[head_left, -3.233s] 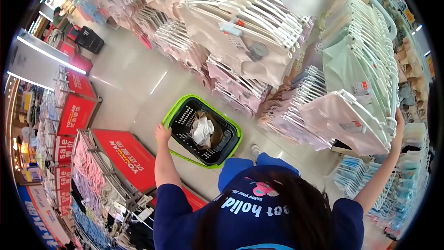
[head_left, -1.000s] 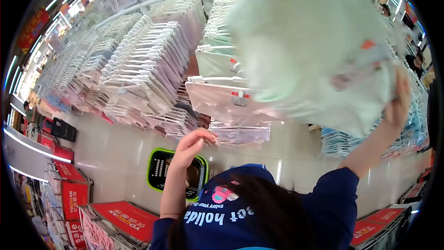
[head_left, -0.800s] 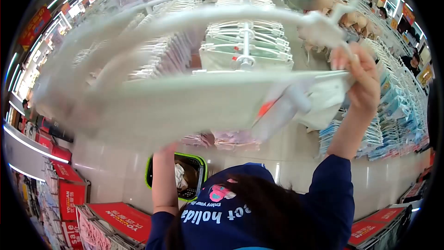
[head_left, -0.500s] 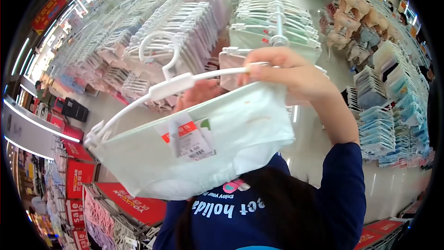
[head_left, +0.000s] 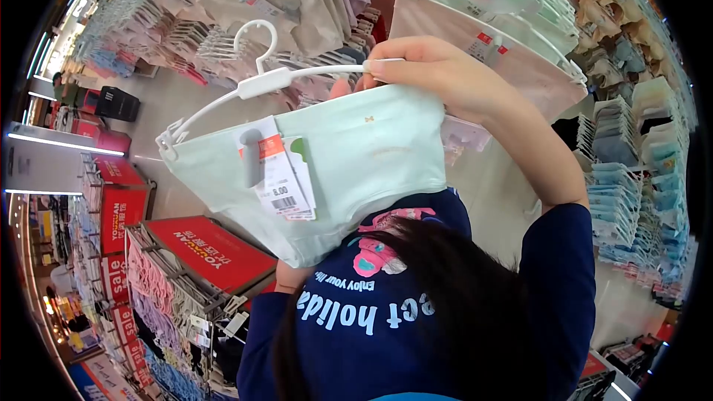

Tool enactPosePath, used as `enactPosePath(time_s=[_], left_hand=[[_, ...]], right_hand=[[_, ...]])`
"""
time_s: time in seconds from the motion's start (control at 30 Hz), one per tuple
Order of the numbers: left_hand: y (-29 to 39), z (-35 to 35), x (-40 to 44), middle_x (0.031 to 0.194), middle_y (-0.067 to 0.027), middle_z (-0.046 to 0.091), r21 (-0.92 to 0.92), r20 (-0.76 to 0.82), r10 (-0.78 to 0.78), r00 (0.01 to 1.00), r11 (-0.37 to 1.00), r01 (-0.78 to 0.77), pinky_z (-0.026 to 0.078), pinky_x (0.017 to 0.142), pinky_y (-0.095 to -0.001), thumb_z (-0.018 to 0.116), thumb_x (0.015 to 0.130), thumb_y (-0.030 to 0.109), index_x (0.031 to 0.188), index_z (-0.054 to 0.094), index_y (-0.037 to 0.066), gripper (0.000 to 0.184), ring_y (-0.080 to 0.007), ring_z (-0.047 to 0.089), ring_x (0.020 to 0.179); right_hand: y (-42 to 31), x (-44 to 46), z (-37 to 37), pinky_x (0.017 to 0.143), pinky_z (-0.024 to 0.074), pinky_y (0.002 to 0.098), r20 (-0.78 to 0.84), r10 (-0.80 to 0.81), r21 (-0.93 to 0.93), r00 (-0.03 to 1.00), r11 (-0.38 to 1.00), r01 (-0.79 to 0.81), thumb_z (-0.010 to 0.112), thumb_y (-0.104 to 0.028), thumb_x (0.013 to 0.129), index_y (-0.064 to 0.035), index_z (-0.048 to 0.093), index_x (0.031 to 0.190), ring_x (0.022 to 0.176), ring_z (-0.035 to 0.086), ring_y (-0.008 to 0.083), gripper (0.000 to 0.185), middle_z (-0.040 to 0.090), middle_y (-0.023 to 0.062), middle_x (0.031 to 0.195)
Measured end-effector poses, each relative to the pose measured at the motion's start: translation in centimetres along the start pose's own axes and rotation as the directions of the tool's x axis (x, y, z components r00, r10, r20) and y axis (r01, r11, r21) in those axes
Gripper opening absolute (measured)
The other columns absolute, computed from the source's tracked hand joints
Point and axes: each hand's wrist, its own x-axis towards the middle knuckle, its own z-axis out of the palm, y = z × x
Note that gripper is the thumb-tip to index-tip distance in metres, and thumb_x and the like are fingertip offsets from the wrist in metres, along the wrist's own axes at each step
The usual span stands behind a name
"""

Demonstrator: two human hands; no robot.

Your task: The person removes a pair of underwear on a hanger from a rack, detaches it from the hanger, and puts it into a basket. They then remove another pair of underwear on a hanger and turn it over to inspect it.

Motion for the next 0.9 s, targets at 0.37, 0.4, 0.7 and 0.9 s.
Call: enactPosePath(time_s=[0.37, 0.4, 0.7, 0.9], left_hand=[[0.5, -0.8, -0.7, 0.13, -0.0124, 0.036, 0.05, -0.012, 0.014, 1.0, 0.999, -0.013, 0.035, 0.093, -0.0434, 0.038, 0.088, 0.037, 0.129, 0.029, 0.007, 0.052, -0.0259, 0.042, 0.114], [0.5, -0.9, -0.6, 0.13, -0.0124, 0.036, 0.052, -0.014, 0.011, 1.0, 0.999, -0.011, 0.034, 0.093, -0.0435, 0.038, 0.088, 0.037, 0.129, 0.028, 0.007, 0.052, -0.0259, 0.042, 0.114], [0.3, -2.2, 1.1, 0.13, -0.0124, 0.035, 0.029, -0.063, -0.005, 0.998, 1.0, 0.007, 0.034, 0.093, -0.0439, 0.037, 0.088, 0.038, 0.13, 0.027, 0.007, 0.053, -0.0262, 0.041, 0.114], [0.2, -2.5, 0.6, 0.131, -0.0124, 0.034, 0.065, -0.05, -0.006, 0.999, 0.998, 0.01, 0.033, 0.094, -0.0442, 0.037, 0.088, 0.039, 0.13, 0.026, 0.007, 0.054, -0.0264, 0.04, 0.114]], right_hand=[[0.4, 1.1, 0.4, 0.06, 0.0381, 0.018, -0.021, 0.031, -0.066, 0.999, 0.997, -0.033, 0.05, -0.022, 0.084, -0.0033, 0.056, 0.084, 0.067, 0.049, 0.0034, 0.02, 0.055, -0.0015, 0.075], [0.5, 1.2, 0.3, 0.059, 0.0381, 0.018, -0.029, 0.031, -0.062, 0.999, 0.998, -0.033, 0.05, -0.023, 0.084, -0.0034, 0.056, 0.084, 0.067, 0.049, 0.0033, 0.02, 0.055, -0.0014, 0.074], [0.1, 0.5, 0.1, 0.058, 0.0377, 0.0173, -0.114, 0.047, -0.07, 0.992, 0.996, -0.056, 0.049, -0.024, 0.084, -0.0029, 0.056, 0.084, 0.066, 0.048, 0.0029, 0.022, 0.055, -0.001, 0.072], [0.1, -0.5, 0.0, 0.055, 0.0384, 0.0176, -0.161, 0.079, -0.057, 0.984, 0.994, -0.089, 0.049, -0.024, 0.085, -0.0027, 0.056, 0.085, 0.064, 0.049, 0.0028, 0.023, 0.055, -0.0004, 0.071]])
